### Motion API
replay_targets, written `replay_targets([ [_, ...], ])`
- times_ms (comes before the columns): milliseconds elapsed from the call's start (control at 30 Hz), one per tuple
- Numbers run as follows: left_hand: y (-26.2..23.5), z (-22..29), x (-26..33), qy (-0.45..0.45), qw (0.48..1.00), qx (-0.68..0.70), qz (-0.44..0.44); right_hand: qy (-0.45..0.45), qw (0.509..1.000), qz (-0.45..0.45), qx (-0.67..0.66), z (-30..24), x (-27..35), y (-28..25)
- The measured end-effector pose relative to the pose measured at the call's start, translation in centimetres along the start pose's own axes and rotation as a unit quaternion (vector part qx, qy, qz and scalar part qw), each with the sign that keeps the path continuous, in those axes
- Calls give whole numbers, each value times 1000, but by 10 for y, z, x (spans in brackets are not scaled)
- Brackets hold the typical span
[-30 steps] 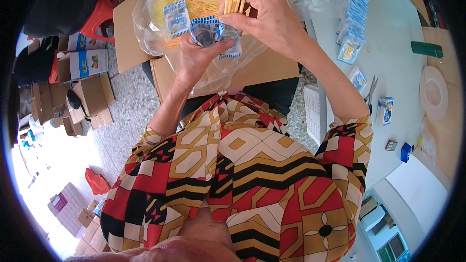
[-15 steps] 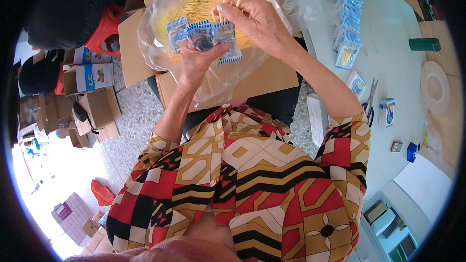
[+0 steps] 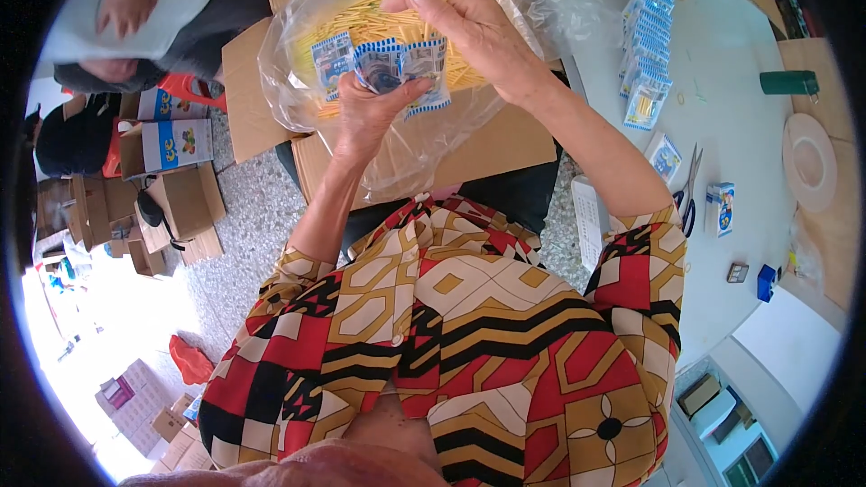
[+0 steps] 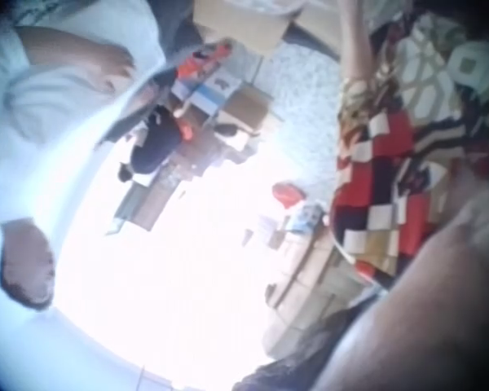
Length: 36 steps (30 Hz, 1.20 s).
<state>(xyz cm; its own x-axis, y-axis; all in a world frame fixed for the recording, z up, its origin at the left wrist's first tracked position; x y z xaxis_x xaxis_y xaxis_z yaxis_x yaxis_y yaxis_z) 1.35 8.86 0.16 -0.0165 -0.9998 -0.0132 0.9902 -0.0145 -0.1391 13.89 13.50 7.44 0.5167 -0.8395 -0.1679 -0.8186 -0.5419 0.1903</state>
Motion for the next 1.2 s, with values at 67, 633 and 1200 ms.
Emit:
replay_targets([
  [67, 0, 2, 0, -1, 1000, -1, -3, -4, 1000, -4, 23, -1, 1, 0],
  [633, 1, 3, 0, -15, 996, 81, -33, -70, 965, -47, 249, -6, 17, -9],
  [1200, 27, 10, 2, -41, 994, 23, -95, 46, 994, 94, 29, 14, 63, -44],
])
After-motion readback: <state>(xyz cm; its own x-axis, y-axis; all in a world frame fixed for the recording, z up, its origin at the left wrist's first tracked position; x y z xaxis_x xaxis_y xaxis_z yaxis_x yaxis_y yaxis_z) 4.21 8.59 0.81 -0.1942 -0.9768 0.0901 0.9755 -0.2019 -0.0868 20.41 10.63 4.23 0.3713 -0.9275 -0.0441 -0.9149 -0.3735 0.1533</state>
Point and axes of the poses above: each hand's wrist, its own x-axis away from the middle knuckle, its own y-axis out of the palm, z = x × y, the point moved 6 cm from there along -x, towards the middle knuckle, and after that the axes turned 15 degrees about -x, right-handed, at the moved point
